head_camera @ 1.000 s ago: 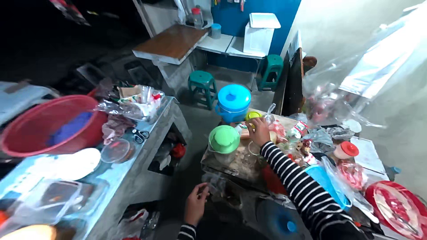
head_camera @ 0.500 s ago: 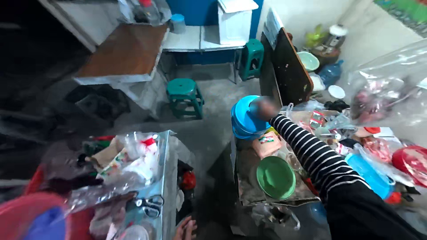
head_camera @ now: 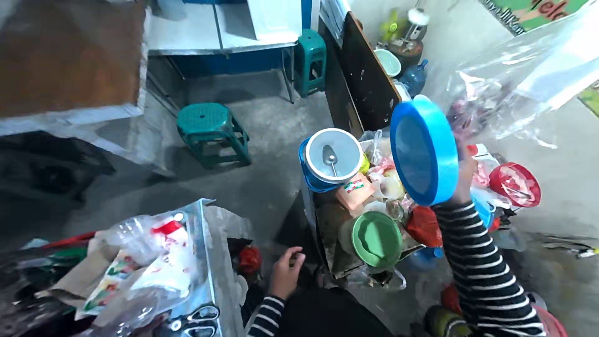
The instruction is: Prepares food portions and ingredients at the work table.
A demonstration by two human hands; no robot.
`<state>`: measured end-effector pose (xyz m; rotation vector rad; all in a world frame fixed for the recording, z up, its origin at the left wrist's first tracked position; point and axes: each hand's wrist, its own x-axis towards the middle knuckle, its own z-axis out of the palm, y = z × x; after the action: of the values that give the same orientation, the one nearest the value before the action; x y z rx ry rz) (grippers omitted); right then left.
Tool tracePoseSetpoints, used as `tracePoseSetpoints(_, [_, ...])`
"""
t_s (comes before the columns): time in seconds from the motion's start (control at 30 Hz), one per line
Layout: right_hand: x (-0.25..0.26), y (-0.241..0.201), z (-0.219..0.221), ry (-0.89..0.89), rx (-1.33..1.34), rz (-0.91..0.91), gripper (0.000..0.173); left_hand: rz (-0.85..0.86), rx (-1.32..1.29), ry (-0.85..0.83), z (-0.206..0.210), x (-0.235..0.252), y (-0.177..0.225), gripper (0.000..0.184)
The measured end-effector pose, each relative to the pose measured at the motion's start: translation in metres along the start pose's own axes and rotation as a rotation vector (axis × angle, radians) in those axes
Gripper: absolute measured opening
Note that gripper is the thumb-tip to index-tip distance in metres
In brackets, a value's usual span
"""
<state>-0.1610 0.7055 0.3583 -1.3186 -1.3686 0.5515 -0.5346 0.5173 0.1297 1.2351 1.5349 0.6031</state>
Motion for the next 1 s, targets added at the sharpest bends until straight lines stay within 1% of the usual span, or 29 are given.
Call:
tracePoseSetpoints(0.03, [-0.012,0.011,-0.002,0.01,-0.033,0.045,0.041,0.02,0.015,-0.081,0.009,0.003,0.002,0.038])
tracePoseSetpoints(0.1, [-0.027,0.031,0.007,0.0,-0.08,0.14,0.046,0.065,0.081,-0.263,0.02,0.012,0.006,0.041])
tracePoseSetpoints(0.17, [-0.032,0.043,0.023,-0.065,-0.181,0.181,0.051,0.123,0.241,-0.435,0.022,0.022,0.008,0.046])
tracePoseSetpoints(0.2, [-0.032,0.047,0.032,-0.117,-0.252,0.18,0.053,0.14,0.319,-0.483,0.021,0.025,0.009,0.047])
tracePoseSetpoints(0.23, [-0.03,0.05,0.044,-0.165,-0.325,0.166,0.053,0.145,0.368,-0.488,0.019,0.025,0.011,0.047])
tracePoseSetpoints(0.3, [-0.02,0.055,0.069,-0.266,-0.457,0.126,0.053,0.135,0.376,-0.38,0.014,0.02,0.008,0.045])
tracePoseSetpoints(0.4, [-0.003,0.062,0.114,-0.382,-0.562,0.075,0.055,0.053,0.325,-0.197,0.004,-0.001,-0.007,0.045])
tracePoseSetpoints(0.5, [0.012,0.069,0.158,-0.462,-0.615,0.02,0.059,-0.046,0.278,-0.101,-0.005,-0.032,-0.03,0.046])
tracePoseSetpoints(0.6, [0.026,0.071,0.187,-0.514,-0.666,0.026,0.059,-0.149,0.217,-0.009,-0.011,-0.064,-0.053,0.045])
tracePoseSetpoints(0.7, [0.033,0.077,0.2,-0.536,-0.7,0.074,0.057,-0.201,0.18,0.056,-0.012,-0.087,-0.077,0.045])
tracePoseSetpoints(0.8, [0.029,0.086,0.203,-0.536,-0.736,0.05,0.056,-0.212,0.174,0.097,-0.008,-0.099,-0.091,0.045])
tracePoseSetpoints(0.9, [0.022,0.093,0.205,-0.508,-0.746,0.036,0.053,-0.228,0.183,0.086,-0.007,-0.103,-0.086,0.046])
tracePoseSetpoints(1.0, [0.017,0.103,0.198,-0.48,-0.767,-0.034,0.049,-0.225,0.172,0.028,-0.009,-0.098,-0.071,0.048])
